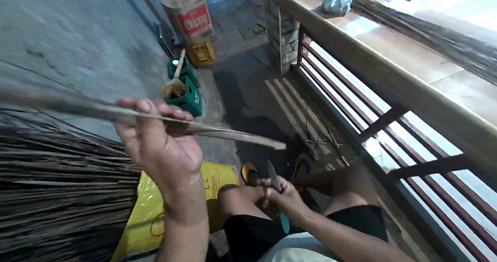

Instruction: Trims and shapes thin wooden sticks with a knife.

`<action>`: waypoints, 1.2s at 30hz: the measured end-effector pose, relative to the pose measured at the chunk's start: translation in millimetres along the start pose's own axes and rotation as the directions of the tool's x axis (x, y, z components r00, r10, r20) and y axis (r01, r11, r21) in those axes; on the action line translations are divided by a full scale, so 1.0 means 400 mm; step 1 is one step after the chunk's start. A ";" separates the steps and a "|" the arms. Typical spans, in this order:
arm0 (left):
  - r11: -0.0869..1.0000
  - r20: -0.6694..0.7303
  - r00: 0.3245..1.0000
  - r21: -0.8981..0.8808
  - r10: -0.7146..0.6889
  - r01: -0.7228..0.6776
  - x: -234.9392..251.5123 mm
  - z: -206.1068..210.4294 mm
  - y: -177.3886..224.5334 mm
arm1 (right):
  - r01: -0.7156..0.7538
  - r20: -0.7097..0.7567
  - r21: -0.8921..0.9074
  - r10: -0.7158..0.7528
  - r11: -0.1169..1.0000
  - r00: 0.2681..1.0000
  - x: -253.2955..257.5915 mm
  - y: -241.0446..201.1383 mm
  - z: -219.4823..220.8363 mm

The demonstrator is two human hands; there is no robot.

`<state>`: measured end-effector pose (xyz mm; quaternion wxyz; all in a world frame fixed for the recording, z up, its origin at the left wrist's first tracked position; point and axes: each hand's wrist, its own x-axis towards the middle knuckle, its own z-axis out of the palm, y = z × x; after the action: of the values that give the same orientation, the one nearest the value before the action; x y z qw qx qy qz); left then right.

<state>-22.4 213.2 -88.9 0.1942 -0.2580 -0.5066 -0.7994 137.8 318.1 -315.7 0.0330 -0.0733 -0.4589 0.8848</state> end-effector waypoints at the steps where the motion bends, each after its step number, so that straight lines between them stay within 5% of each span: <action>1: 0.999 -0.039 0.999 -0.043 -0.027 0.025 -0.032 -0.003 -0.016 | 0.034 -0.075 0.079 -0.028 0.996 0.997 0.013 -0.009 0.001; 5: 0.946 -0.167 0.942 -0.200 -0.291 0.256 -0.229 -0.029 -0.120 | 0.174 -0.359 0.259 -0.073 0.950 0.931 0.055 -0.074 -0.029; 8: 0.835 -0.233 0.814 -0.305 -0.532 0.458 -0.399 -0.065 -0.187 | 0.180 -0.473 0.344 0.004 0.922 0.881 0.062 -0.108 -0.075; 12: 0.569 -0.239 0.519 -0.252 -0.821 0.783 -0.565 -0.109 -0.208 | 0.140 -0.537 0.323 0.059 0.936 0.842 0.064 -0.086 -0.182; 15: 0.233 -0.019 0.233 -0.055 -0.972 0.971 -0.645 -0.158 -0.184 | 0.063 -0.624 0.229 0.096 0.971 0.776 0.050 -0.078 -0.245; 16: 0.192 0.086 0.188 0.041 -0.978 0.980 -0.662 -0.174 -0.169 | 0.043 -0.647 0.204 0.102 0.978 0.756 0.047 -0.079 -0.263; 19: 0.392 0.385 0.273 0.277 -0.882 0.877 -0.658 -0.198 -0.104 | -0.009 -0.699 0.161 0.120 0.987 0.705 0.040 -0.086 -0.321; 23: 0.839 0.525 0.657 0.397 -0.541 0.373 -0.609 -0.179 -0.085 | -0.049 -0.712 0.148 0.141 0.988 0.688 0.033 -0.065 -0.354; 25: 0.866 0.496 0.774 0.483 -0.394 0.131 -0.598 -0.166 -0.118 | -0.048 -0.710 0.127 0.124 0.991 0.693 0.033 -0.051 -0.353; 27: 0.785 0.475 0.779 0.619 -0.409 0.035 -0.597 -0.160 -0.162 | -0.036 -0.731 0.093 0.093 0.995 0.676 0.030 -0.044 -0.366; 28: 0.702 0.465 0.726 0.711 -0.506 0.034 -0.601 -0.158 -0.185 | -0.027 -0.748 0.071 0.071 0.997 0.660 0.026 -0.043 -0.377; 30: 0.500 0.386 0.484 0.856 -0.785 0.129 -0.607 -0.154 -0.230 | -0.031 -0.765 0.025 0.039 0.999 0.643 0.018 -0.041 -0.402; 32: 0.376 0.317 0.273 0.906 -0.908 0.197 -0.633 -0.153 -0.280 | -0.085 -0.766 -0.034 0.029 0.996 0.642 0.009 -0.043 -0.413; 36: 0.304 0.298 0.065 0.944 -0.952 0.128 -0.680 -0.120 -0.311 | -0.181 -0.759 -0.092 0.048 0.979 0.649 -0.006 -0.040 -0.413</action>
<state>111.4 234.2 -359.7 -0.3960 -0.2782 -0.8409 -0.2422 166.5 460.5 -396.1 0.1580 -0.4645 -0.4677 0.7352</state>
